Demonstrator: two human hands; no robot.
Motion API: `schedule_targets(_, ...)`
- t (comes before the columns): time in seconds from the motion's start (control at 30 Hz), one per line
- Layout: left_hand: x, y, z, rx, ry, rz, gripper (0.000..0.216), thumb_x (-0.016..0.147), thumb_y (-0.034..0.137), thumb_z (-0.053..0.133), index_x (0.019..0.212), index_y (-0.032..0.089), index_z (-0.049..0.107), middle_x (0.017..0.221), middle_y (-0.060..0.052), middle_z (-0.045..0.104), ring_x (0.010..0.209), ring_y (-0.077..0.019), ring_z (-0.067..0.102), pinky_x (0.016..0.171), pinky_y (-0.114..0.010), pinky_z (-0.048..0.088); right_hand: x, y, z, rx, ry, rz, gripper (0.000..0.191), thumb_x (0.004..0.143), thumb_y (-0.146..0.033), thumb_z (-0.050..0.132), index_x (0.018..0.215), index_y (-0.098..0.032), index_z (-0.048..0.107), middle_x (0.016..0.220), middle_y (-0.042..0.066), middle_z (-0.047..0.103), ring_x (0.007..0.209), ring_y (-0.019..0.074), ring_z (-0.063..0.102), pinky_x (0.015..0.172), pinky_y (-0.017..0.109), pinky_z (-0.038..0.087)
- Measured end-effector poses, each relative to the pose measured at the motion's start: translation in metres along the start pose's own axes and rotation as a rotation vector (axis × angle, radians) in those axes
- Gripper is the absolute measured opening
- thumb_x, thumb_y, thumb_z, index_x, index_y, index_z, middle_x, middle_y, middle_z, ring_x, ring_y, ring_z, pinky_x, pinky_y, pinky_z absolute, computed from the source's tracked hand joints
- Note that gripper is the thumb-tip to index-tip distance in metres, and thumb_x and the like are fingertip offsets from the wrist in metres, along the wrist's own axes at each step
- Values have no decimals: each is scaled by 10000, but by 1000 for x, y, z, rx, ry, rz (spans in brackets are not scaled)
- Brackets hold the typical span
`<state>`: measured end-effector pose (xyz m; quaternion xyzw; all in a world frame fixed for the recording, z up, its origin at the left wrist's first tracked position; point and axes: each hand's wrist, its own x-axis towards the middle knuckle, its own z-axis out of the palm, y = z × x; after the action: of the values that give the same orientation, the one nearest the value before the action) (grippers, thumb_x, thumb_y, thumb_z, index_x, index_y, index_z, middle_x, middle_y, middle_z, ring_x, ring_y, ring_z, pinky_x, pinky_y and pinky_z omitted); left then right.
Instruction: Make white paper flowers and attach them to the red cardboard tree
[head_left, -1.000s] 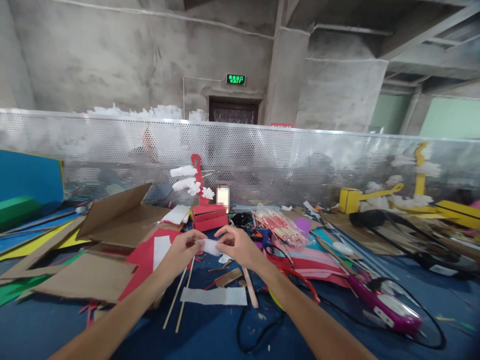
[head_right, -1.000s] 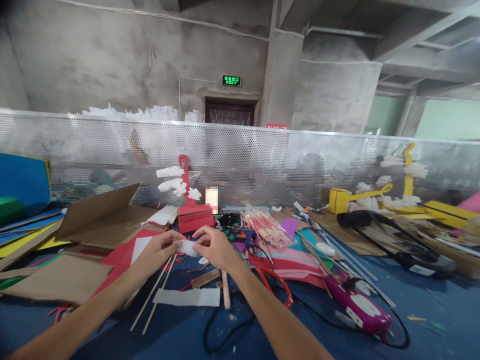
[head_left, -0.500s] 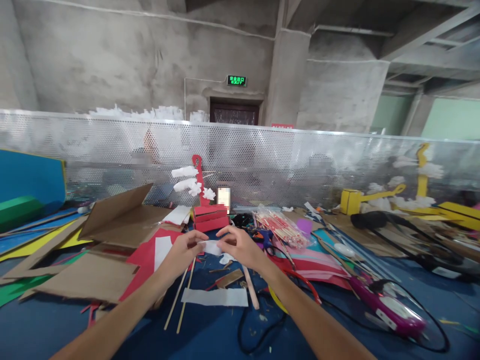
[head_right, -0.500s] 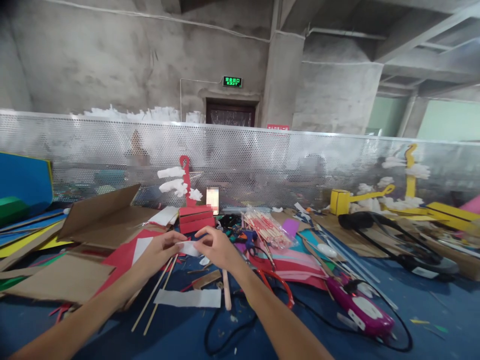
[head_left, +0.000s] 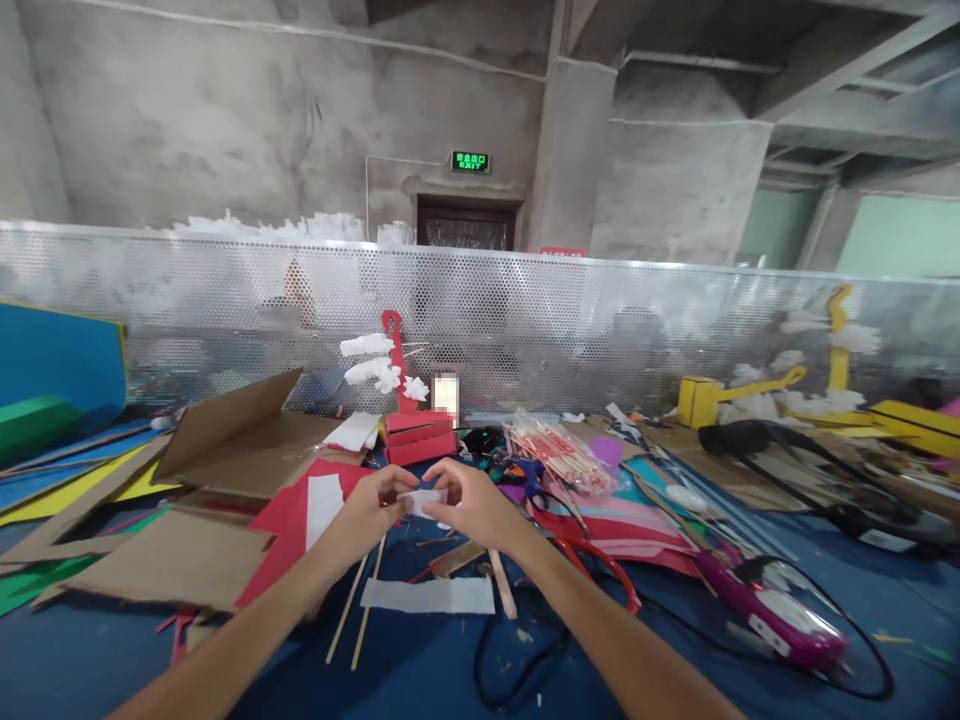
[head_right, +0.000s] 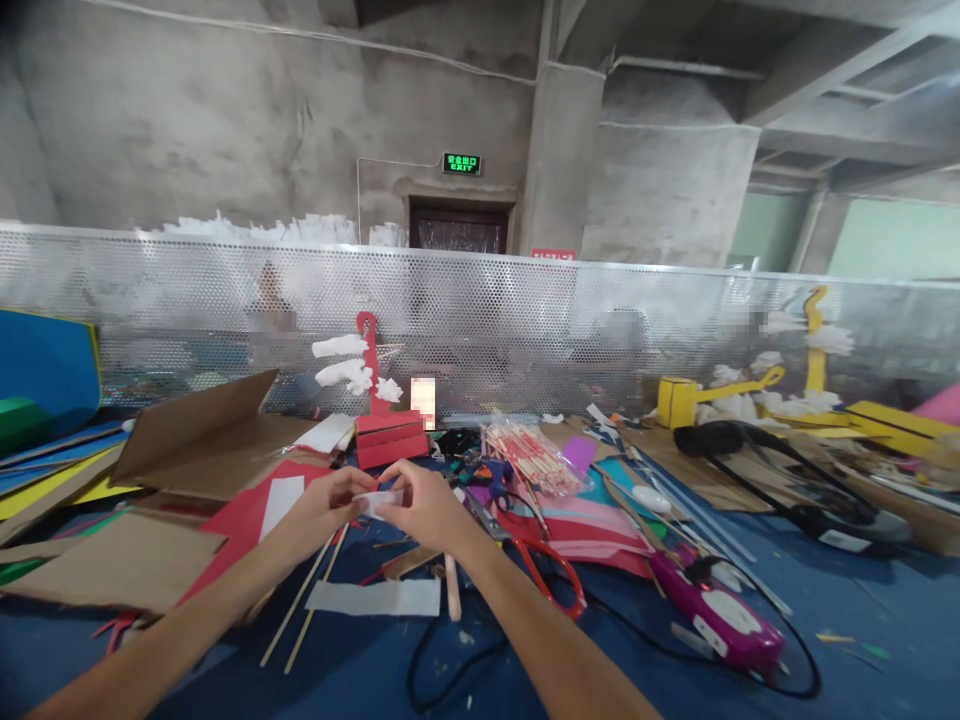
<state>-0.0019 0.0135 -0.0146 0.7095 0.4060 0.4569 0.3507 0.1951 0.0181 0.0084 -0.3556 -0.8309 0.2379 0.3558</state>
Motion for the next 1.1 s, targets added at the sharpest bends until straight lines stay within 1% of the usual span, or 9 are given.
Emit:
schedule_targets(0.2,0,-4,2,-6,-30,-10,241,768,305,611,949,152,566,813,-45,659,700,-160,600,646,-265,464,-2,-4,4,-55,25,-8,178,796,-269,613,963,-209,613,742,-8,643,632,122,568,574,209,385)
schedule_targets(0.33,-2,-3,4,29,-36,31,209,807,330,580,915,151,576,775,-36,651,692,-157,594,641,-252,448,-1,-2,6,-53,14,-7,189,804,-312,609,961,-205,612,750,0,645,637,127,580,567,208,382)
schedule_targets(0.5,-3,-4,5,48,-31,41,209,814,342,579,890,148,584,723,-26,636,662,-154,579,616,-243,427,-1,-2,6,-65,-1,-7,181,800,-254,606,978,-223,591,763,-17,633,662,121,574,602,210,379)
schedule_targets(0.6,-1,-7,5,11,-45,20,224,808,354,590,889,146,580,739,-35,643,677,-163,592,619,-246,428,-3,-5,5,-104,-35,-37,280,757,-262,665,1011,-236,550,797,-33,612,672,118,554,598,206,360)
schedule_targets(0.67,0,-8,5,-23,-52,16,237,805,369,596,880,145,577,748,-38,641,678,-162,591,616,-243,426,-5,-6,6,-183,-57,-87,385,687,-267,737,1008,-243,525,844,-37,595,718,128,544,616,209,345)
schedule_targets(0.73,0,-8,5,-48,-53,18,251,790,384,614,855,144,579,738,-31,628,664,-152,575,609,-236,421,-6,-6,7,-278,-72,-142,429,648,-258,773,988,-242,512,899,-29,576,786,144,537,648,217,333)
schedule_targets(0.8,0,-8,5,-70,-54,10,267,768,398,638,825,143,579,705,-16,608,640,-139,554,602,-230,416,-6,-5,9,-349,-91,-188,391,674,-225,753,974,-237,504,935,-17,558,832,151,532,675,223,327)
schedule_targets(0.93,0,-9,7,-110,-57,-25,321,741,441,658,808,139,574,671,-6,592,612,-129,534,579,-222,403,-4,-1,11,-432,-104,-240,268,753,-134,659,951,-226,503,929,-11,547,829,146,538,689,228,327)
schedule_targets(1.1,0,-12,8,-99,-53,-60,367,719,476,671,830,137,583,699,-22,621,631,-141,554,586,-226,405,-2,1,8,-453,-108,-275,158,799,-139,615,920,-206,539,908,6,561,843,156,552,724,238,352)
